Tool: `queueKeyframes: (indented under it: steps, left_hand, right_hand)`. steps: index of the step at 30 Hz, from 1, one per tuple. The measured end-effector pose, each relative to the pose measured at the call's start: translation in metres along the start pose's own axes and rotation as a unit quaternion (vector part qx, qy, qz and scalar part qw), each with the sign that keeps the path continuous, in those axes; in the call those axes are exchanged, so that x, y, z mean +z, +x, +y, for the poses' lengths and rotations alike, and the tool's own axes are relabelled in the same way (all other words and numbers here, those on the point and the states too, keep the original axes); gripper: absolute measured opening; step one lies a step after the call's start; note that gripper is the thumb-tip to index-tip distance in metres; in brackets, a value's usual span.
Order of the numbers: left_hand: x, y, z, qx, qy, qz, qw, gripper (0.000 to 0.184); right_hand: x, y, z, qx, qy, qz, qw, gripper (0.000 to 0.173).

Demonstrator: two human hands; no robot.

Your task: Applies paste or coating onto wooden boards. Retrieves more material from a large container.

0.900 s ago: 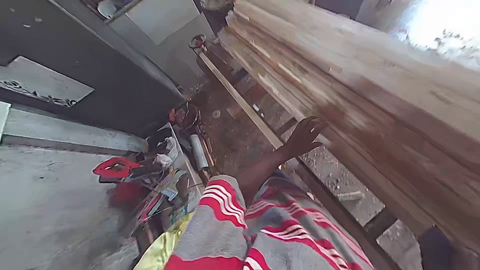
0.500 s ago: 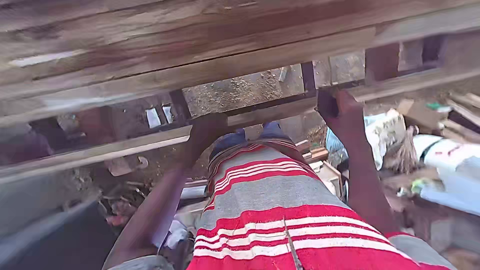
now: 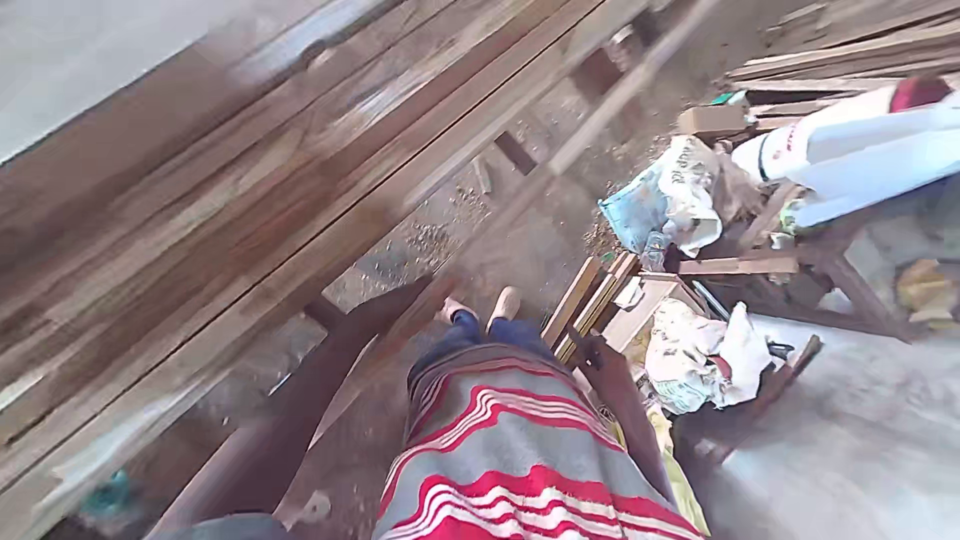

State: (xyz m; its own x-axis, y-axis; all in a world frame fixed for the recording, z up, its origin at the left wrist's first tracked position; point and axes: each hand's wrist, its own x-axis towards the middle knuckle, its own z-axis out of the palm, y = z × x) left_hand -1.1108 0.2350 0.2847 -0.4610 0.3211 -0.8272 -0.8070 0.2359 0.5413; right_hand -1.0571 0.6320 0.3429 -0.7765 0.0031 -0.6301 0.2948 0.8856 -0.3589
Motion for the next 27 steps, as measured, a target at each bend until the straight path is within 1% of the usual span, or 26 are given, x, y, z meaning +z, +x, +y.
queueKeyframes:
  steps: [1, 2, 3, 4, 5, 7, 9, 10, 12, 15, 17, 19, 20, 22, 24, 25, 27]
  left_hand:
    - [0.008, -0.005, 0.009, -0.018, -0.039, 0.017, 0.999, 0.052]
    - [0.01, -0.004, 0.007, -0.003, -0.082, 0.008, 0.997, 0.047]
    - [0.003, 0.003, -0.004, 0.017, -0.119, -0.018, 0.993, 0.049]
    - [-0.005, 0.015, -0.015, 0.025, -0.138, -0.023, 0.99, 0.056]
    - [-0.01, 0.023, -0.022, 0.036, -0.131, -0.005, 0.991, 0.061]
    - [-0.002, 0.015, -0.005, 0.076, -0.046, 0.107, 0.99, 0.057]
    - [0.008, 0.004, 0.026, 0.135, 0.079, 0.165, 0.974, 0.051]
    - [0.011, 0.01, 0.043, 0.162, 0.118, 0.174, 0.964, 0.051]
    - [0.013, 0.027, 0.068, 0.195, 0.139, 0.168, 0.956, 0.051]
    - [0.027, 0.043, 0.098, 0.185, 0.182, 0.191, 0.947, 0.045]
    - [0.034, 0.045, 0.103, 0.175, 0.233, 0.214, 0.932, 0.042]
    - [0.043, 0.045, 0.112, 0.184, 0.271, 0.253, 0.91, 0.037]
    - [0.048, 0.046, 0.113, 0.188, 0.28, 0.271, 0.901, 0.038]
    - [0.053, 0.058, 0.11, 0.218, 0.27, 0.293, 0.891, 0.046]
    - [0.052, 0.064, 0.115, 0.239, 0.274, 0.296, 0.883, 0.055]
    - [0.053, 0.066, 0.119, 0.245, 0.282, 0.297, 0.879, 0.056]
    - [0.052, 0.072, 0.132, 0.25, 0.304, 0.302, 0.868, 0.052]
  right_hand:
    - [0.006, -0.002, 0.006, 0.002, 0.018, -0.001, 1.0, 0.036]
    - [0.01, -0.002, 0.011, 0.0, 0.03, -0.003, 1.0, 0.036]
    - [0.013, -0.002, 0.014, -0.003, 0.04, -0.008, 0.999, 0.035]
    - [0.015, -0.001, 0.017, -0.003, 0.043, -0.016, 0.999, 0.036]
    - [0.016, -0.001, 0.021, -0.003, 0.039, -0.025, 0.999, 0.038]
    - [0.019, 0.004, 0.026, -0.01, 0.024, -0.046, 0.999, 0.041]
    - [0.02, 0.007, 0.029, -0.009, 0.014, -0.069, 0.998, 0.042]
    - [0.019, 0.01, 0.031, -0.007, 0.014, -0.074, 0.997, 0.042]
    - [0.021, 0.013, 0.039, -0.009, 0.01, -0.076, 0.997, 0.039]
    - [0.02, 0.011, 0.048, -0.025, 0.01, -0.066, 0.997, 0.039]
    - [0.022, 0.007, 0.049, -0.014, 0.024, -0.071, 0.997, 0.041]
    - [0.019, 0.013, 0.048, -0.011, 0.029, -0.061, 0.998, 0.042]
    - [0.021, 0.014, 0.048, -0.009, 0.031, -0.056, 0.998, 0.042]
    - [0.023, 0.016, 0.048, -0.015, 0.032, -0.05, 0.998, 0.042]
    - [0.021, 0.021, 0.04, -0.026, 0.03, -0.051, 0.998, 0.04]
    - [0.02, 0.024, 0.036, -0.031, 0.024, -0.051, 0.998, 0.04]
    - [0.016, 0.032, 0.024, -0.041, 0.007, -0.049, 0.998, 0.041]
